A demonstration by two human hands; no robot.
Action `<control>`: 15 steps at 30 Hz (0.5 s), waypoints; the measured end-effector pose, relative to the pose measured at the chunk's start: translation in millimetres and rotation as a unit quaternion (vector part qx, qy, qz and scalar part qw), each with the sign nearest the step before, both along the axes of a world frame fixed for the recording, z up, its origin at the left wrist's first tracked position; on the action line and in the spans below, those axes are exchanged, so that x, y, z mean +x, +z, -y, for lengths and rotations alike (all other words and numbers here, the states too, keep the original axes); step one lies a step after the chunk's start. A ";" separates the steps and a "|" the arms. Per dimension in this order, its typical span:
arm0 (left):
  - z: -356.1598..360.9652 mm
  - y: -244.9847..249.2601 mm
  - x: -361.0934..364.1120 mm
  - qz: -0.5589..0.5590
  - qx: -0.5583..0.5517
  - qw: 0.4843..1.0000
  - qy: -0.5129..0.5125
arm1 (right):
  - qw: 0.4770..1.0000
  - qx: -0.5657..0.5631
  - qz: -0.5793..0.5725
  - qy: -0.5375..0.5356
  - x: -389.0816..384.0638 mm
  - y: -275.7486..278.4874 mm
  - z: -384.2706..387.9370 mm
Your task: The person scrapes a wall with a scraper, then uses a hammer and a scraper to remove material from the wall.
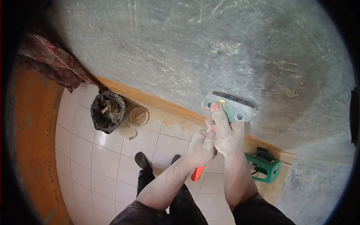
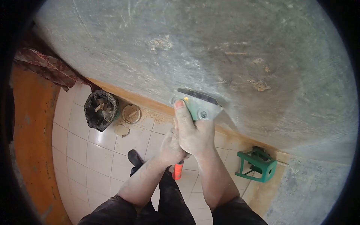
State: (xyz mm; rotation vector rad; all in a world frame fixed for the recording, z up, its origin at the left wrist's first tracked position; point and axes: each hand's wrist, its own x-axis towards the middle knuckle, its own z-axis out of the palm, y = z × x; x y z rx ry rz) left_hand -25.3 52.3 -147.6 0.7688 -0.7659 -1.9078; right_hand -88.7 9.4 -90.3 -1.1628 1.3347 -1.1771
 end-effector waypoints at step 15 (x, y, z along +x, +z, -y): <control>-6.1 -5.0 -14.4 -0.014 0.026 0.999 -0.016 | 0.997 0.011 -0.069 0.010 -9.8 1.7 -1.2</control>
